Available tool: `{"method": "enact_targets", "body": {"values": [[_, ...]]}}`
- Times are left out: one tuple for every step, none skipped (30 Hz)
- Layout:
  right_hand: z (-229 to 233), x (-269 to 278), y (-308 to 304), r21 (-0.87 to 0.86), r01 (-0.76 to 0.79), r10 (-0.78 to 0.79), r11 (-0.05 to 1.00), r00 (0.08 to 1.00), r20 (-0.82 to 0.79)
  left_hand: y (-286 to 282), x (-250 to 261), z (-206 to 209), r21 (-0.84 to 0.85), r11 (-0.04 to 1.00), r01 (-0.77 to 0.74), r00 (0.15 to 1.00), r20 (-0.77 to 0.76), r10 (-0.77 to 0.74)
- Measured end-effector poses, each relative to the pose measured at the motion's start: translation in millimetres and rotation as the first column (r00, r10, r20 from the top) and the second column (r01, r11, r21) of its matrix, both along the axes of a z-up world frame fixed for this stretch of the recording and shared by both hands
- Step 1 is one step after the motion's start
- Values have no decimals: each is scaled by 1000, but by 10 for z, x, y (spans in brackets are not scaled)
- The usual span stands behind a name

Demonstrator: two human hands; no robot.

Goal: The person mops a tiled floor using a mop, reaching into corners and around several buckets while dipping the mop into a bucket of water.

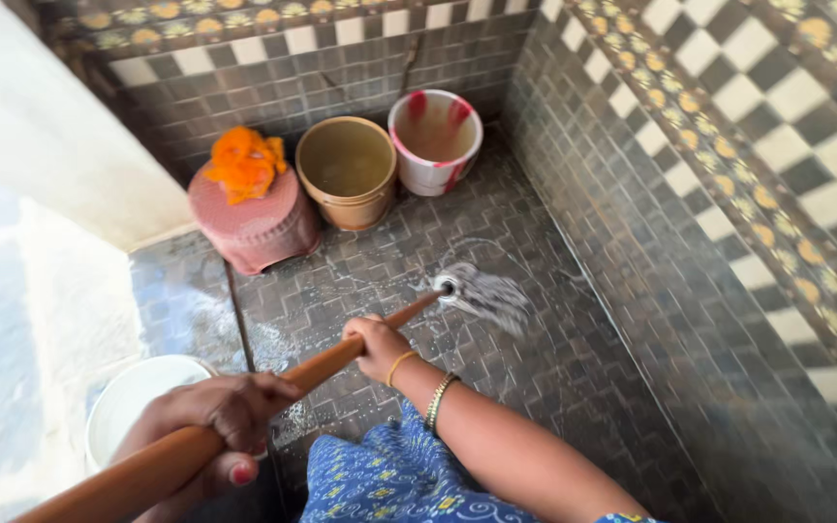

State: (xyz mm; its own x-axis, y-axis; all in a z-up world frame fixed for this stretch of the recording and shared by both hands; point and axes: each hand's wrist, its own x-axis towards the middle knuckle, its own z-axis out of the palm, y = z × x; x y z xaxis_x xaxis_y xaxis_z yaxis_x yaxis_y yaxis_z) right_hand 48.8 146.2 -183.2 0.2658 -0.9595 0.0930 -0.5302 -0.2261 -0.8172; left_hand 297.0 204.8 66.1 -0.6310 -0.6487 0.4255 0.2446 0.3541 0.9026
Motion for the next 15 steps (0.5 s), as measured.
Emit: {"method": "enact_targets", "body": {"values": [[66, 33, -47, -6, -19, 19, 1000, 1000, 6, 42, -5, 84, -13, 999, -46, 997, 58, 46], [150, 44, -58, -19, -109, 109, 994, 994, -26, 67, -54, 146, -28, 995, -91, 989, 115, 93], [252, -6, -107, -31, -186, 183, 982, 981, -66, 30, -125, 180, -37, 995, -97, 988, 115, 100], [365, -38, -158, -40, -192, 189, 981, 980, -67, -10, -159, 224, -124, 990, -74, 990, 109, 87], [464, -76, -116, 58, -201, 205, 978, 976, -71, -23, -206, 239, -198, 979, -51, 992, 101, 72], [557, -170, -100, 155, -209, 222, 966, 972, -74, -92, -238, 247, -194, 979, -57, 992, 99, 77], [638, -285, -110, 159, -218, 232, 963, 970, -71, -179, -240, 270, -148, 988, -31, 996, 79, 43], [701, -399, -113, 200, -223, 247, 954, 964, -99, -209, -292, 258, -103, 995, -3, 998, 58, 9], [752, -500, -126, 236, -224, 259, 946, 958, -125, -204, -386, 227, -104, 995, -9, 998, 62, 16], [780, -627, -108, 234, -232, 265, 944, 957, -121, -196, -490, 197, -1, 995, -98, 995, 20, 98], [780, -819, -78, 283, -177, 215, 943, 971, -109, -212, -620, 155, 104, 979, -176, 984, -19, 179], [755, -1019, -41, 332, -122, 164, 935, 981, -99, -262, -776, 98, 101, 979, -178, 983, -19, 181], [704, -1243, 7, 330, -117, 159, 937, 982, -102, -353, -969, 16, 162, 980, -117, 987, -87, 132], [629, -1483, 65, 322, -73, 112, 944, 988, -104, -417, -1171, -65, 219, 974, -52, 984, -157, 87], [533, -1724, 147, 317, -22, 59, 948, 992, -108, -442, -1382, -145, 220, 975, -40, 984, -160, 77]]}}
